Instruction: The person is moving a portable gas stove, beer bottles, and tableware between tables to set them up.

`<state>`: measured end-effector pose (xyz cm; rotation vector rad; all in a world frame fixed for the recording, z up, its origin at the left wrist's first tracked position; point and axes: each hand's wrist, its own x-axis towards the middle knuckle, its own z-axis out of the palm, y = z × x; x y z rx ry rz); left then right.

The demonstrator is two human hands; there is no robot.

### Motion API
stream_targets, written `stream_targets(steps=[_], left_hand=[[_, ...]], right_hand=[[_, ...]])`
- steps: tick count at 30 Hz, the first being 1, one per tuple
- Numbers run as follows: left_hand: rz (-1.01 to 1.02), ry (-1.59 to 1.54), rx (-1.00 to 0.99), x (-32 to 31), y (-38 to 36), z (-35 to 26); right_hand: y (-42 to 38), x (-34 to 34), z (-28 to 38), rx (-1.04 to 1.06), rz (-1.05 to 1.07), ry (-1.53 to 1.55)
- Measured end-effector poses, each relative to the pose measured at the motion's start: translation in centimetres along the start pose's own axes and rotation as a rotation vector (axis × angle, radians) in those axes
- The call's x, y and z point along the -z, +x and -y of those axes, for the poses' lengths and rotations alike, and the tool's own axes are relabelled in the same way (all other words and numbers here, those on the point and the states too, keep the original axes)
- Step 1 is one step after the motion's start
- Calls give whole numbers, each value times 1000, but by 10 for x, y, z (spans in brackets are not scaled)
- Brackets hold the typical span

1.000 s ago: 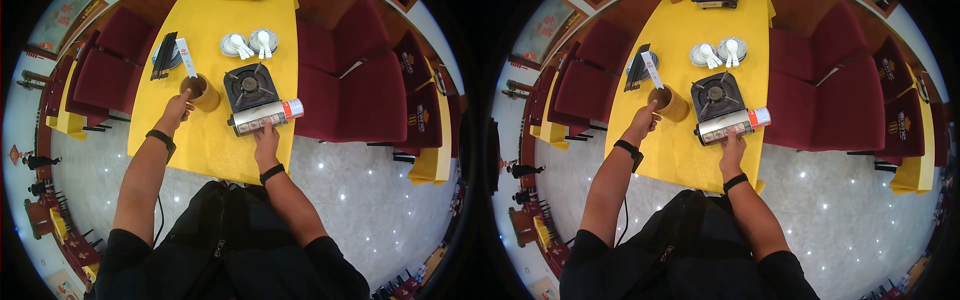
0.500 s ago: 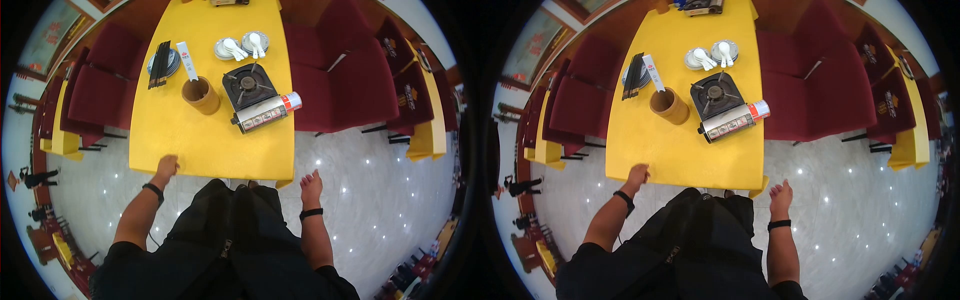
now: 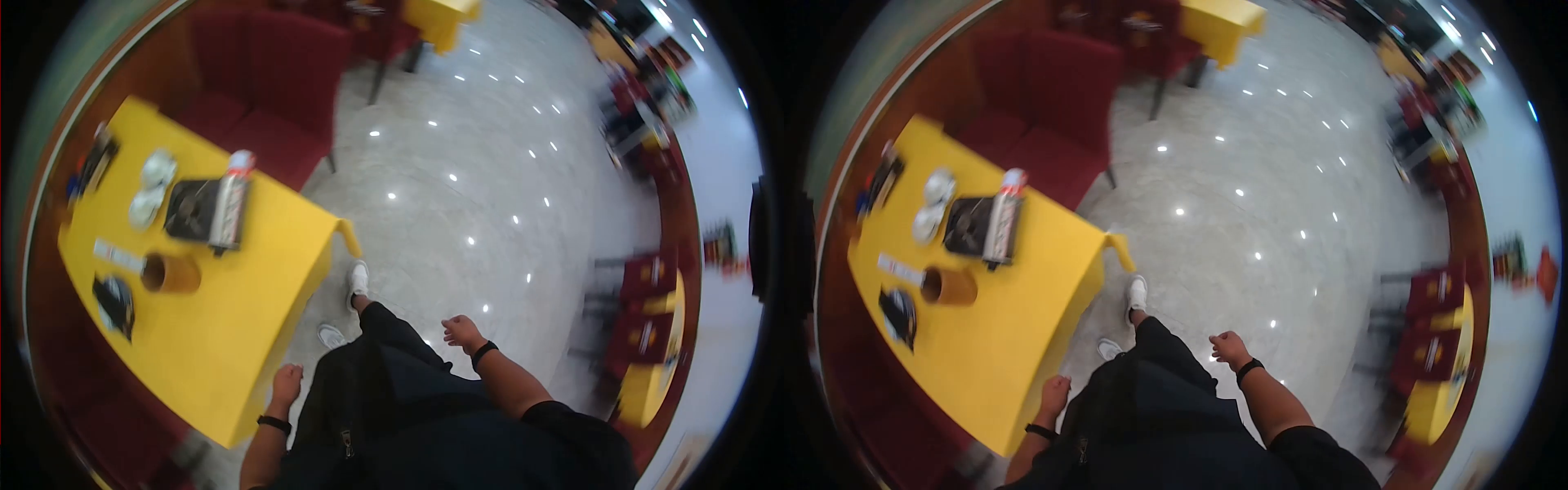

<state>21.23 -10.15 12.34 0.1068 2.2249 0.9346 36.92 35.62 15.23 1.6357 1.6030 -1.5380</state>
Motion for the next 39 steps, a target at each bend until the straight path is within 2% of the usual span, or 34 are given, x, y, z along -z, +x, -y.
stream_targets(steps=[1, 2, 3, 4, 5, 7, 9, 10, 11, 12, 13, 15, 16, 17, 18, 20, 21, 23, 25, 26, 27, 28, 30, 31, 33, 36, 38, 39], left_hand=[[81, 65, -51, -8, 10, 24], [177, 168, -58, -1, 9, 7], [233, 237, -158, 4, 11, -1], [297, 196, -188, 4, 22, 8], [322, 334, -202, 6, 23, -9], [331, 328, -274, -2, 33, 1], [334, 378, -266, 10, 36, -25], [296, 430, -252, 10, 42, -56], [295, 448, -274, 13, 57, -59], [318, 418, -398, 19, 64, -45], [354, 401, -544, 7, 54, -32], [395, 428, -538, 8, 75, -39], [417, 442, -510, -17, 69, -36], [245, 203, 124, -46, 67, -34], [262, 225, 103, -71, 76, -39], [428, 465, 2, -111, 85, -47], [489, 545, -119, -134, 66, -79], [576, 692, -381, -194, -29, -212], [588, 646, -440, -240, -43, -239], [586, 596, -491, -261, -43, -253], [617, 577, -412, -281, -44, -268], [631, 586, -424, -305, -48, -275], [700, 638, -503, -337, -32, -286], [715, 677, -470, -357, -30, -292], [758, 778, -433, -381, -17, -305], [787, 997, -389, -419, 19, -317], [776, 961, -232, -453, 29, -335], [792, 964, -240, -474, 34, -344]], right_hand=[[-19, 1, -19, -10, -19, 30], [-25, 3, -43, -17, -61, 125], [-28, 4, -63, -20, -44, 135], [-30, 8, -87, -23, -37, 146], [-35, 13, -108, -6, -56, 168], [-50, 25, -153, 1, -172, 329], [-55, 26, -170, -7, -232, 408], [-53, 34, -191, -4, -191, 406], [-48, 37, -190, -2, -142, 353], [-48, 32, -198, 7, -148, 379], [-60, 35, -241, -3, -155, 431], [-61, 34, -261, 4, -186, 467], [-65, 47, -292, -2, -206, 500], [-74, 59, -310, 24, -223, 477], [-78, 72, -323, 49, -240, 454], [-69, 96, -383, 76, -315, 459], [-72, 106, -403, -7, -307, 527], [-75, 126, -454, -93, -311, 609], [-73, 141, -508, -161, -734, 289], [-78, 153, -513, -169, -754, 301], [-85, 165, -519, -207, -771, 582], [-94, 178, -533, -243, -772, 865], [-103, 184, -541, -224, -852, 868], [-108, 193, -551, -193, -923, 852], [-121, 189, -558, -192, -899, 828], [-133, 162, -568, -298, -839, 830], [-131, 138, -586, -347, -719, 861], [-133, 122, -593, -364, -704, 840]])
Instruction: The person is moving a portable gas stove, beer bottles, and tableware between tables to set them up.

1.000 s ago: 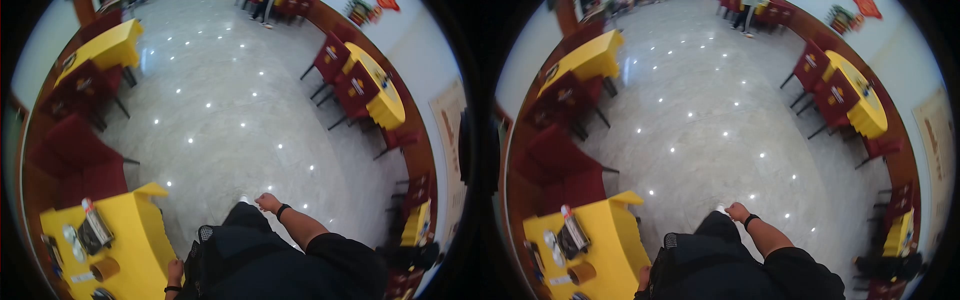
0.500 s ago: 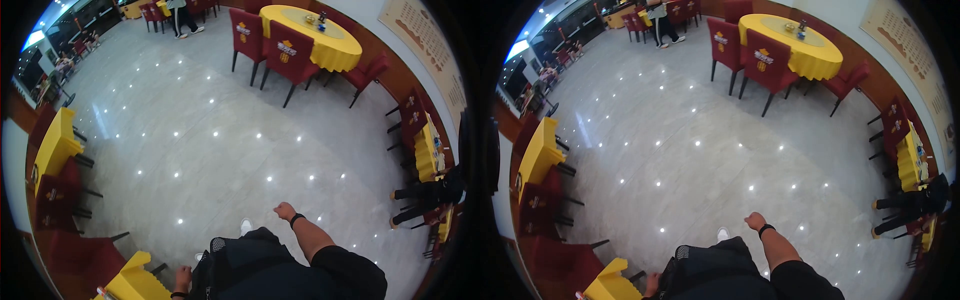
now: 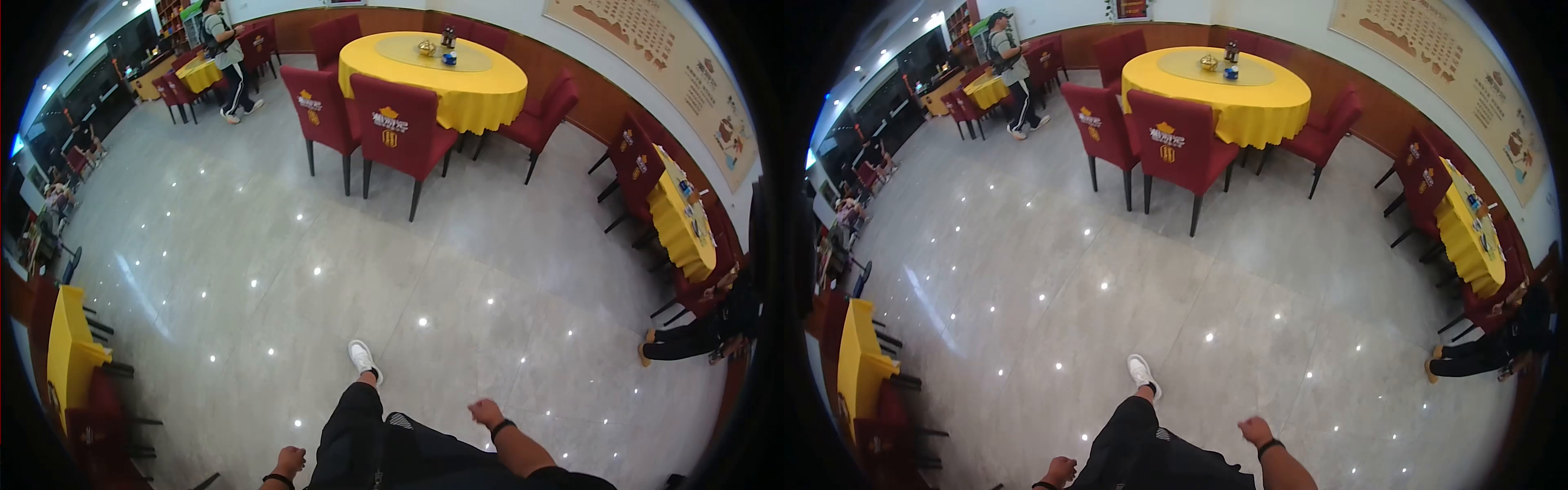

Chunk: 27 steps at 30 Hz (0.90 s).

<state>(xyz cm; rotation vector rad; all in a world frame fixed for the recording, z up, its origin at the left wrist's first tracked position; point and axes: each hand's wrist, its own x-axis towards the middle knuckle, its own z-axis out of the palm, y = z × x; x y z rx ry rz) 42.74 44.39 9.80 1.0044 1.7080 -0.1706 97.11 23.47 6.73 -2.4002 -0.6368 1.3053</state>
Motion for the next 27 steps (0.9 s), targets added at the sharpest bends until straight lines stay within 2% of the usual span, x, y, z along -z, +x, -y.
stream_targets(steps=[2, 3, 5, 7, 8, 9, 10, 12, 13, 16, 19, 20, 21, 22, 23, 24, 25, 26, 27], left_hand=[[75, 79, 54, 7, 36, -38], [86, 81, 41, 11, 68, -55], [201, 1074, -753, 12, 123, -92], [272, 758, -542, 7, 157, -170], [220, 802, -605, 3, 175, -220], [178, 850, -652, -2, 184, -261], [106, 601, -535, -12, 182, -318], [79, 507, -610, -16, 172, -420], [109, 295, -569, -24, 180, -448], [90, 249, -549, -49, 175, -553], [108, 270, -526, -87, 171, -599], [120, 292, -519, -99, 172, -615], [143, 402, -543, -110, 179, -621], [164, 507, -569, -123, 185, -623], [187, 588, -526, -135, 190, -621], [208, 611, -483, -143, 175, -621], [205, 720, -671, -148, 185, -609], [304, 811, -507, -156, 171, -624], [302, 927, -627, -165, 147, -641]], right_hand=[[-5, 6, -17, -144, 123, -88], [-4, 9, -28, -132, 138, -116], [-45, 42, 26, -202, 58, -66], [-49, 70, 60, -265, 63, 4], [-29, 76, 63, -263, 51, 16], [-17, 78, 62, -239, -75, 84], [-6, 82, 62, -216, -201, 150], [10, 101, 101, -220, -342, 468], [10, 106, 122, -248, -406, 670], [34, 121, 147, -201, -277, 771], [54, 125, 131, -263, -235, 856], [63, 133, 120, -330, -150, 852], [84, 129, 71, -110, -26, 438], [105, 124, 20, 141, -15, -150], [126, 120, -29, 369, -113, -550], [141, 123, -77, 332, -113, -536], [148, 120, -99, 287, -106, -511], [159, 145, -79, -9, -15, -236], [171, 187, -66, -308, 82, 25]])
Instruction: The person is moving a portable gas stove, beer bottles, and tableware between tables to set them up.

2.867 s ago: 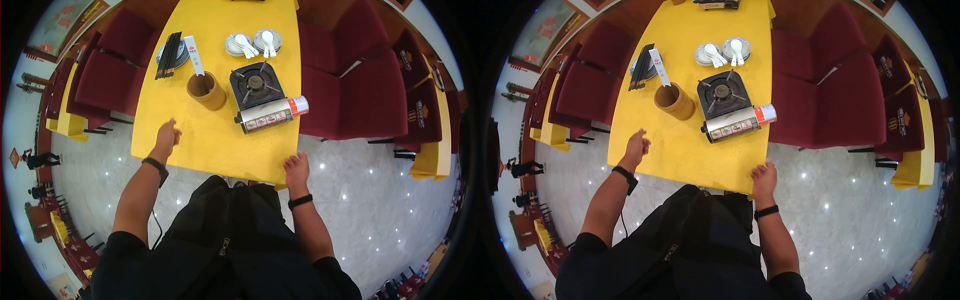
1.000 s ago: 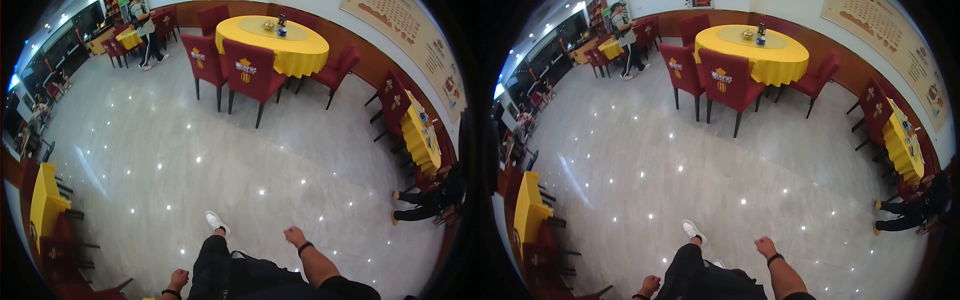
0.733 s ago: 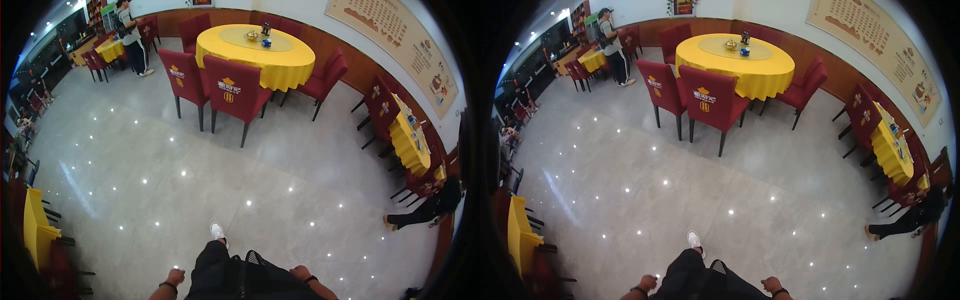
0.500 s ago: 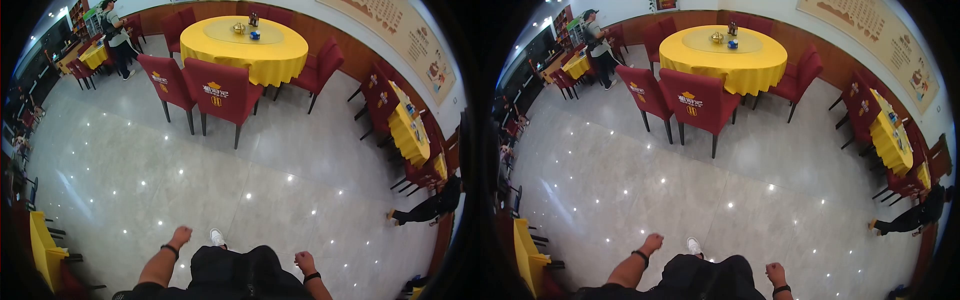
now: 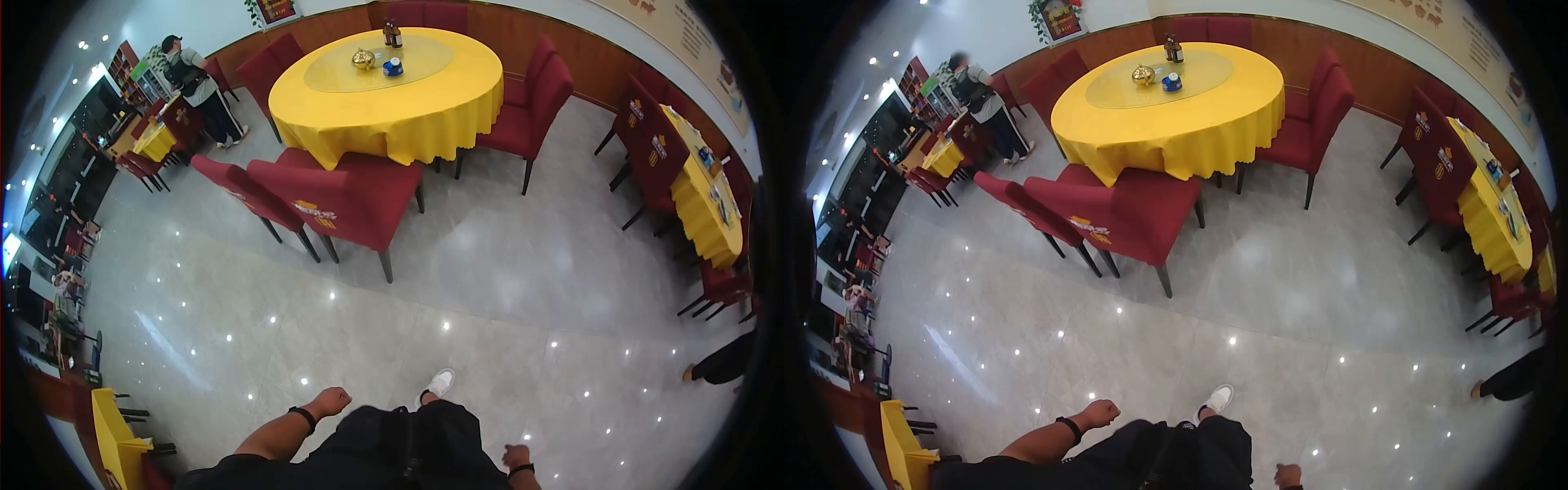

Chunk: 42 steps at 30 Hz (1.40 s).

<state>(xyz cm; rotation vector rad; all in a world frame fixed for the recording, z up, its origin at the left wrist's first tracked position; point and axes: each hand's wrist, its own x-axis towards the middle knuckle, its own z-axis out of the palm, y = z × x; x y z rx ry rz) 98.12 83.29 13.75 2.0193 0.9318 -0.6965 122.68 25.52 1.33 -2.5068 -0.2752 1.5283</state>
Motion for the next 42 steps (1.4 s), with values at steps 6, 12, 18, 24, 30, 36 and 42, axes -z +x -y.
stream_targets(steps=[6, 12, 18, 24, 30, 36, 42], left_hand=[[-209, -219, 7, 36, 36, -93], [-224, -255, -63, 83, 111, -187], [-273, -466, -228, 138, 235, -290], [-282, -416, -386, 240, 351, -396], [-340, -473, -347, 347, 432, -433], [-541, -570, -188, 419, 483, -444], [-703, -628, -58, 493, 506, -480]], right_hand=[[72, 223, 132, 75, -402, 596], [105, 323, 256, 151, -448, 954], [156, 299, 249, 168, -180, 336], [172, 360, 204, 253, -310, 84], [158, 475, 323, -198, -367, 604], [256, 568, 411, 66, -237, 640], [493, 642, 365, 453, -55, 15]])
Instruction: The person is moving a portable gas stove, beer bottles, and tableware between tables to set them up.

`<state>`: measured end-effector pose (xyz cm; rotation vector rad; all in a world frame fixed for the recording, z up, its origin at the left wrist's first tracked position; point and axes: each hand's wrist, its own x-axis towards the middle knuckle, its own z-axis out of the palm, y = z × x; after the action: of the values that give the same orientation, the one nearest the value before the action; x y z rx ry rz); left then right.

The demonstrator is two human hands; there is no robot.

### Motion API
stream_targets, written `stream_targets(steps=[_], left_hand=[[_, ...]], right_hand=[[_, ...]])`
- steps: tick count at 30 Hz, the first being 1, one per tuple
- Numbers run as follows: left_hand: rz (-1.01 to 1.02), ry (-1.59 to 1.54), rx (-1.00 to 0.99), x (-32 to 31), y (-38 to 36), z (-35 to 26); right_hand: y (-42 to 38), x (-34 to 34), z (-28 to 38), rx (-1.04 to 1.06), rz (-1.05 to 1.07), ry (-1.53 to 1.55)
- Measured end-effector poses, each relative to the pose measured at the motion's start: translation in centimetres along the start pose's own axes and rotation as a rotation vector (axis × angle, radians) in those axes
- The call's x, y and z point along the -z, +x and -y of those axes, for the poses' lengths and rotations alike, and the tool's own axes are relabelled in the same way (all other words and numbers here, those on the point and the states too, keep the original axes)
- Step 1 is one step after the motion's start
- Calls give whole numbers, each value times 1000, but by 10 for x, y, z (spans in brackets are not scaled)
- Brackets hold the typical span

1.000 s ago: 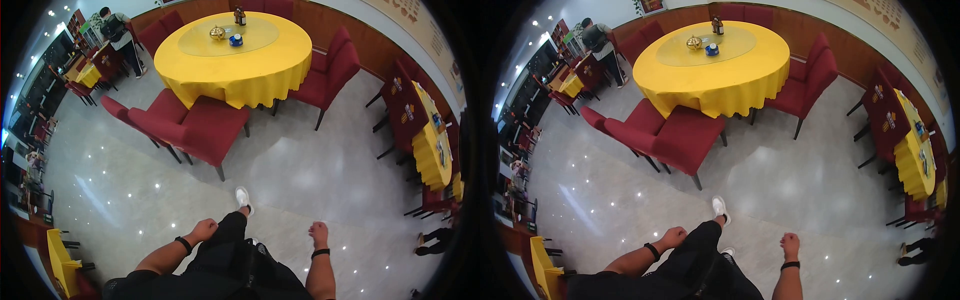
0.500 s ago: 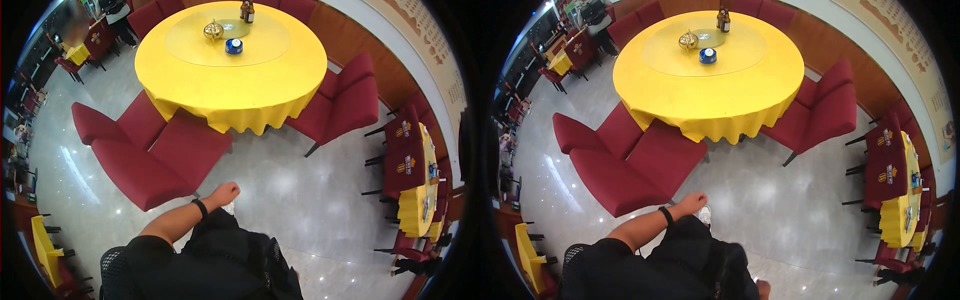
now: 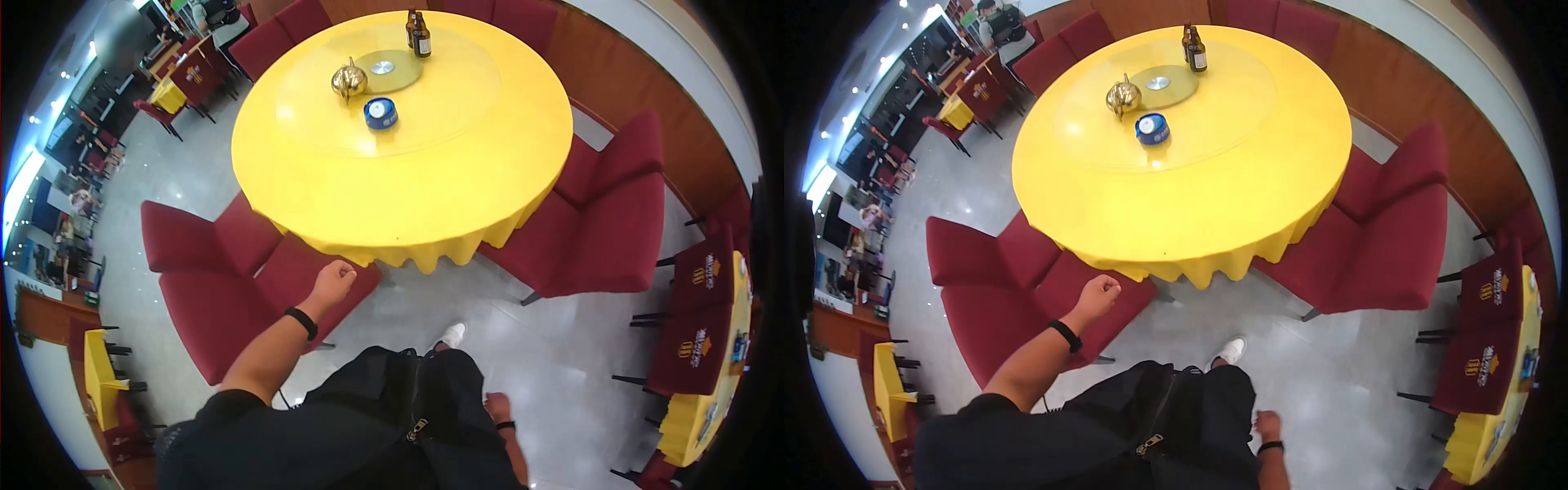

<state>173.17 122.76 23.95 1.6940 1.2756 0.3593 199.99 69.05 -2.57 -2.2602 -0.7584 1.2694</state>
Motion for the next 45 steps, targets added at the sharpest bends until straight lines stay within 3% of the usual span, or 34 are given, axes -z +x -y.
stream_targets(steps=[1, 2, 3, 5, 7, 12, 14, 17, 19, 20, 21, 24, 25, 27, 29, 31, 34, 36, 39, 41, 45], left_hand=[[-69, 74, -31, -1, 5, -12], [-137, 132, -58, -9, 7, -24], [-208, 210, -94, -7, 13, -35], [-262, 250, -99, -6, 28, -54], [-308, 311, -98, -4, 40, -63], [-490, 307, -254, -9, 91, -76], [-512, 258, -258, -7, 126, -78], [-540, 107, -218, 2, 197, -85], [-550, 0, -166, 17, 252, -88], [-607, 43, -209, 25, 278, -86], [-664, 86, -253, 34, 305, -87], [-658, 65, -241, 65, 388, -95], [-644, 75, -236, 74, 408, -99], [-661, 69, -234, 87, 455, -99], [-671, 64, -241, 94, 490, -103], [-674, -50, -197, 100, 511, -117], [-552, -97, -190, 103, 560, -100], [-569, -63, -195, 102, 567, -103], [-423, -47, -101, 105, 562, -115], [-359, -211, 14, 98, 543, -131], [-318, -259, -53, 92, 522, -120]], right_hand=[[28, 21, -10, 24, -63, -49], [56, 45, -20, 211, -204, 42], [58, 95, 45, -165, -146, 175], [65, 160, 141, -208, -228, 493], [89, 197, 173, -144, -224, 398], [126, 214, 212, -102, -257, 392], [121, 205, 229, -113, -166, 385], [120, 182, 214, -121, -112, 223], [94, 190, 250, -4, -116, -65], [84, 194, 262, -84, -95, -60], [86, 183, 225, 22, -182, -210], [92, 174, 168, -139, -116, -281], [86, 183, 187, -152, -114, -291], [68, 205, 256, -353, -171, 159], [65, 211, 328, -407, -234, 198], [66, 212, 344, -460, -303, 225], [76, 210, 343, -368, -244, 137], [78, 206, 350, -267, -218, 99], [86, 210, 364, -287, -209, 54], [89, 216, 371, -305, -195, 38], [113, 236, 381, -359, -148, 22]])
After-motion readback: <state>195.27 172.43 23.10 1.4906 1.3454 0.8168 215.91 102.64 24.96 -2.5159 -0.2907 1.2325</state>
